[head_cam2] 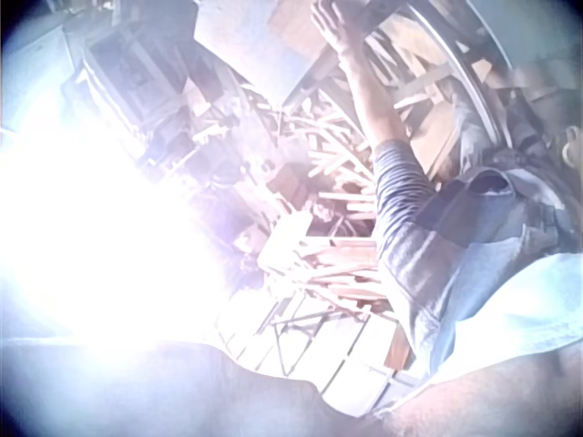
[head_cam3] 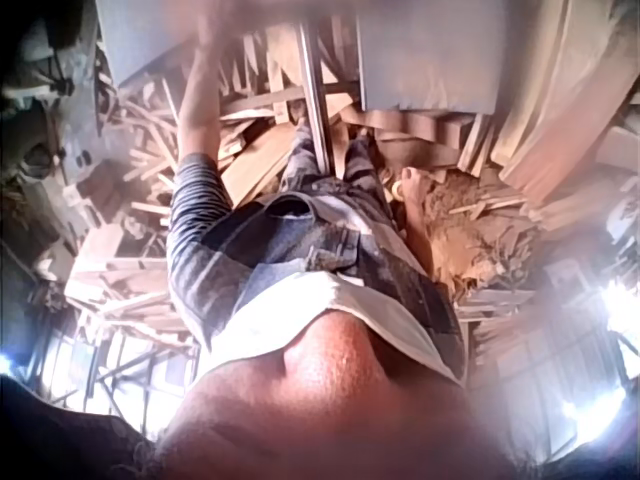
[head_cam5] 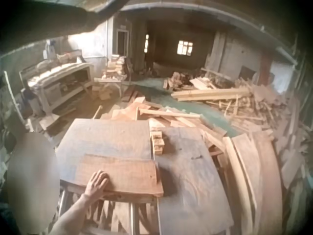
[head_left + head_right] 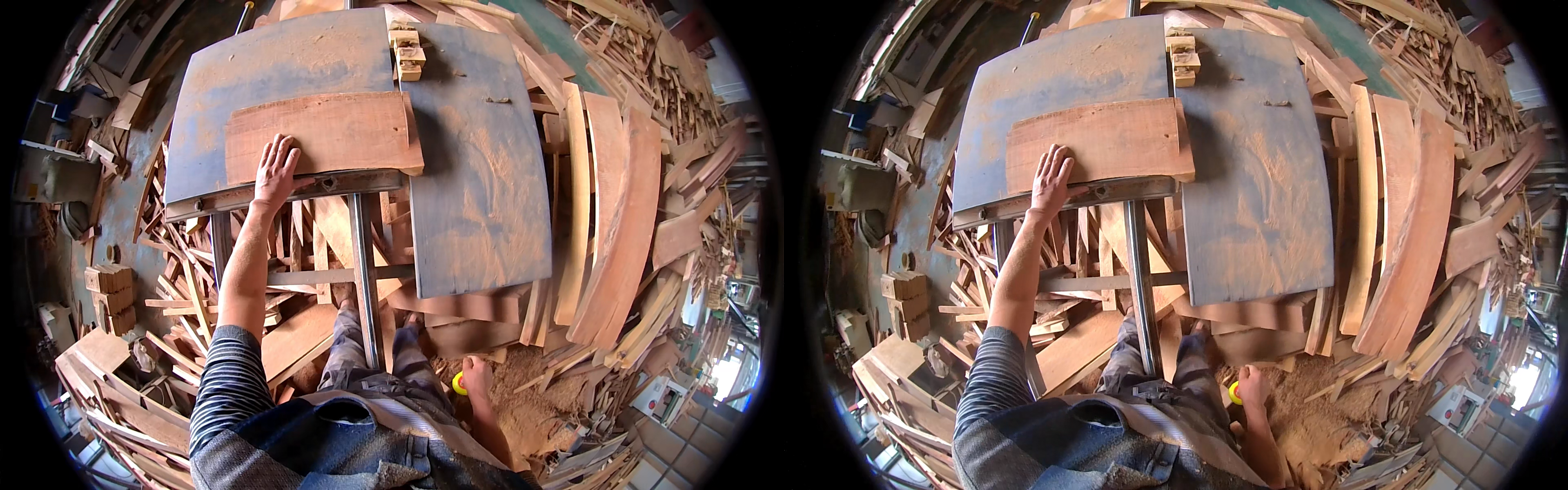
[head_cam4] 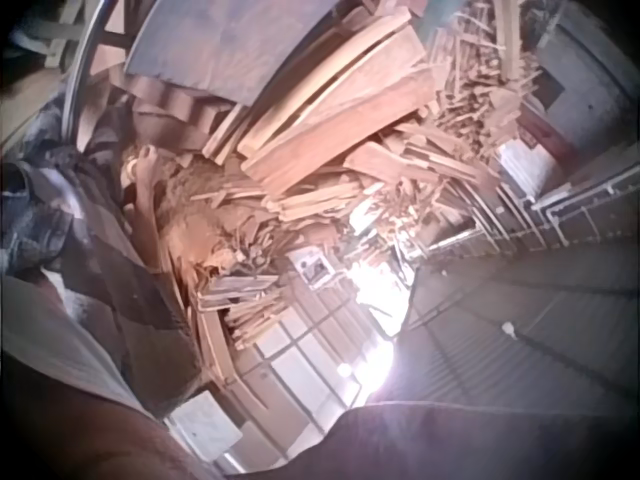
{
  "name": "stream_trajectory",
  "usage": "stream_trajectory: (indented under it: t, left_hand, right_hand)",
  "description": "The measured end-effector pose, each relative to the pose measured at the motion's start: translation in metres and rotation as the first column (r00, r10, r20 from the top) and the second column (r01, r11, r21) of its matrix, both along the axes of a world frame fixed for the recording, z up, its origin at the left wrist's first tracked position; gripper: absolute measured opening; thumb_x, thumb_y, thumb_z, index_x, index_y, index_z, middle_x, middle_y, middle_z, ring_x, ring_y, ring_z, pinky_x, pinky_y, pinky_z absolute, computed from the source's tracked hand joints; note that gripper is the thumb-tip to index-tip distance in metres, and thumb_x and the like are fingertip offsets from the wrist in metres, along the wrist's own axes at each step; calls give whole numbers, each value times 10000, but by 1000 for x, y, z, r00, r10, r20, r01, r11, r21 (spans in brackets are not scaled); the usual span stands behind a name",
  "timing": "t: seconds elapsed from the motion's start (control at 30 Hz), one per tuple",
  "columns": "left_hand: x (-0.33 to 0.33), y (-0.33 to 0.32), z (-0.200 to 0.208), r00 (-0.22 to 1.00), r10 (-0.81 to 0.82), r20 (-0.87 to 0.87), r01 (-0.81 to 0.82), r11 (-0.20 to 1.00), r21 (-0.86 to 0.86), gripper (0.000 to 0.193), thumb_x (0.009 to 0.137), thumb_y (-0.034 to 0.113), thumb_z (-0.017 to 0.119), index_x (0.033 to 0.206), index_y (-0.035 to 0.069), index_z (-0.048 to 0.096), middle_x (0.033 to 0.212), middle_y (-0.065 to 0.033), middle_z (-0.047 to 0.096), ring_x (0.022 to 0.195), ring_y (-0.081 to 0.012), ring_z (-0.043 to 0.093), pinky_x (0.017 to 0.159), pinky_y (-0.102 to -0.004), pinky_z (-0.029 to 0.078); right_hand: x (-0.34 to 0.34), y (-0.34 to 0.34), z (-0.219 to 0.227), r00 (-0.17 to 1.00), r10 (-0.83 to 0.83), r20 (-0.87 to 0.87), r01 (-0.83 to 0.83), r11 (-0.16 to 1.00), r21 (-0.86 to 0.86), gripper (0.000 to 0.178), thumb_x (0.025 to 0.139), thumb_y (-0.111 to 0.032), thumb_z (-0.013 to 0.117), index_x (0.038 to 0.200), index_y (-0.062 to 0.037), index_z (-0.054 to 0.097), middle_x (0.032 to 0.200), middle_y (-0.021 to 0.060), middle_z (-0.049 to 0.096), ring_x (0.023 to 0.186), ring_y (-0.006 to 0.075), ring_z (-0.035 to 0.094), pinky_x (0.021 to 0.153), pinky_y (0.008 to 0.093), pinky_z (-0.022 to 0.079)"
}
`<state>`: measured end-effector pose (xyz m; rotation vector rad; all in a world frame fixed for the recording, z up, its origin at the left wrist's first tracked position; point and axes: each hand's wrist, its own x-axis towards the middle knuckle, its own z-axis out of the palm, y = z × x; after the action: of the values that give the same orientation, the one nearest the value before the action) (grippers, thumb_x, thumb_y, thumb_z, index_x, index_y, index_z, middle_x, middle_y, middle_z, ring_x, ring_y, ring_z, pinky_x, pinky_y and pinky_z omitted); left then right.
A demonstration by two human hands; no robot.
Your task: The person measures various pieces of wood on a workbench using a tape measure, picking up and setting aside several planks between measurements.
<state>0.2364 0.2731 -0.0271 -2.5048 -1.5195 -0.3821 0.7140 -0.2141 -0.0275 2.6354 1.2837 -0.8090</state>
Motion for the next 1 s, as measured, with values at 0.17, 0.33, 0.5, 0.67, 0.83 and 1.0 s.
stream_trajectory:
  t: [0.17, 0.33, 0.5, 0.67, 0.83, 1.0]
  left_hand:
    - [0, 18, -4, 1000, -1, 15, 1, 1000, -1, 771, 734, 544, 814, 1256, 28, 580, 1436, -153, 482, 1428, -360, 387, 1189, -497, 328]
    - [0, 56, -2, 999, -1, 49, 0, 1000, 19, 690, 748, 446, 817, 1238, 20, 583, 1437, -157, 487, 1405, -363, 406, 1170, -482, 347]
    - [-3, 91, -2, 992, 1, 123, 6, 998, -58, 633, 789, 442, 799, 1215, 25, 587, 1378, -146, 505, 1370, -368, 419, 1151, -464, 364]
    - [-4, 93, 1, 995, 35, 93, -25, 994, -106, 680, 815, 420, 794, 1297, 0, 561, 1467, -183, 456, 1436, -395, 358, 1191, -482, 314]
    - [3, 77, -1, 985, 74, 153, -58, 993, -107, 684, 786, 374, 813, 1295, -3, 556, 1486, -195, 436, 1443, -415, 347, 1203, -492, 298]
    - [3, 49, 2, 985, 98, 141, -78, 987, -140, 716, 790, 413, 793, 1324, 1, 552, 1501, -204, 421, 1464, -405, 324, 1221, -489, 266]
  right_hand:
    - [0, -2, 4, 999, -42, -12, 42, 998, -37, 344, 951, -371, 559, 1034, -93, 745, 965, 220, 725, 928, 427, 695, 815, 532, 545]
    - [1, -3, 3, 998, -16, 60, 18, 999, -28, 324, 931, -345, 570, 969, -82, 756, 908, 226, 722, 888, 425, 697, 777, 528, 550]
    - [4, -28, -4, 994, -21, 106, 11, 996, 90, 309, 911, -327, 584, 887, -67, 748, 838, 223, 710, 795, 434, 687, 732, 532, 548]
    - [2, -45, 0, 997, -10, 71, 14, 998, -54, 320, 908, -326, 580, 881, -45, 733, 863, 231, 707, 830, 439, 687, 747, 541, 546]
    - [19, -69, -15, 994, -42, 97, 49, 997, -66, 321, 906, -317, 579, 866, -27, 711, 867, 247, 695, 830, 460, 677, 742, 544, 541]
    - [19, -43, -1, 999, -44, 6, 44, 999, -9, 328, 910, -320, 590, 877, -12, 698, 883, 254, 691, 853, 467, 668, 753, 545, 532]
